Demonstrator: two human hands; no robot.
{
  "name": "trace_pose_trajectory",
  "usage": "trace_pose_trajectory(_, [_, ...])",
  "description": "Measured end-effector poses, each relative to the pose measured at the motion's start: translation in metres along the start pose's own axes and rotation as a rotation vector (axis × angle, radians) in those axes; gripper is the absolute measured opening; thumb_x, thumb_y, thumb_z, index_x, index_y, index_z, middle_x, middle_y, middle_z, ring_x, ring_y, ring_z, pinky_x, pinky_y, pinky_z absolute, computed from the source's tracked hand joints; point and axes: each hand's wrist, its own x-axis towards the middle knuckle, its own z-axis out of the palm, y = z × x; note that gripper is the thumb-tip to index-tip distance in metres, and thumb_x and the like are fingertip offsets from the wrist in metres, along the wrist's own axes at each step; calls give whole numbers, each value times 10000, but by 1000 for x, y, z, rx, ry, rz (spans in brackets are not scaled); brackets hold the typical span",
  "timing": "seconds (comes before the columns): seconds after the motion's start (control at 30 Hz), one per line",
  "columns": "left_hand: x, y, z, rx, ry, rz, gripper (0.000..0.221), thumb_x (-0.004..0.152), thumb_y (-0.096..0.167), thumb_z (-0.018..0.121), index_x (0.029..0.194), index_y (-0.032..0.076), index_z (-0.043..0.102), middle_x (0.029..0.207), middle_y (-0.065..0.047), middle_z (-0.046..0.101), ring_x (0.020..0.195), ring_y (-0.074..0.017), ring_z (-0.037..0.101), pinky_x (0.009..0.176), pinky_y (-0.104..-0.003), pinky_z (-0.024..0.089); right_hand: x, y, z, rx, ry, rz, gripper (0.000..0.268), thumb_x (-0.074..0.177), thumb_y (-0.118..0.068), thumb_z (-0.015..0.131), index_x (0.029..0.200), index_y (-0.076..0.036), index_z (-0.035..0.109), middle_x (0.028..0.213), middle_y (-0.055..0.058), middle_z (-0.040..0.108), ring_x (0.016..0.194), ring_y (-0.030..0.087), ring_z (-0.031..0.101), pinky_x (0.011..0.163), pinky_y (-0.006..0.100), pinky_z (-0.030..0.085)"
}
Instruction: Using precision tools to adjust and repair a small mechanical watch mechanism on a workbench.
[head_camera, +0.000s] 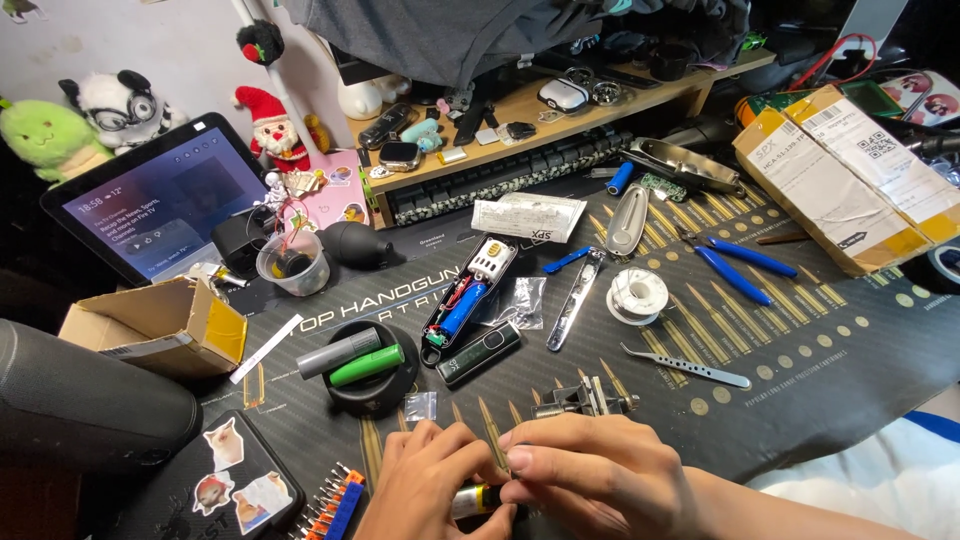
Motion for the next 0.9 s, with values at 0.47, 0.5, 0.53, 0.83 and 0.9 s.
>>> trace_pose_trajectory(0.47, [0,3,0,-5,21,-8,289,895,569,899,939,332,739,935,159,654,910,-160,578,878,-424,419,0,-2,0,28,13,25,288,1084,-84,819,1341,-29,701,1166,245,861,946,265,941,839,326,829])
trace_pose_trajectory(0.5, [0,3,0,-6,25,-14,279,887,555,907,932,336,741,926,159,649,909,-158,583,890,-422,425,0,-2,0,21,8,33,289,1086,-89,819,1346,-34,704,1172,241,862,950,264,942,832,326,827])
trace_pose_trajectory(0.53, [0,3,0,-6,25,-13,279,887,555,907,932,336,741,926,159,649,909,-158,583,890,-422,425,1,-3,-1,20,8,32,289,1086,-89,819,1346,-34,704,1172,241,862,950,264,942,832,326,827])
trace_pose_trajectory(0.83, [1,3,1,-16,29,-22,272,871,549,910,919,342,739,932,173,661,909,-156,585,880,-419,417,1,-2,-1,13,6,21,284,1084,-70,818,1342,-28,707,1174,235,856,936,259,930,821,319,818])
trace_pose_trajectory(0.9, [1,4,0,-24,35,-5,274,875,540,906,920,335,728,934,175,672,907,-157,585,876,-423,417,1,-2,-1,-18,-4,0,256,1102,-97,795,1332,-30,705,1163,212,854,914,239,913,799,307,805])
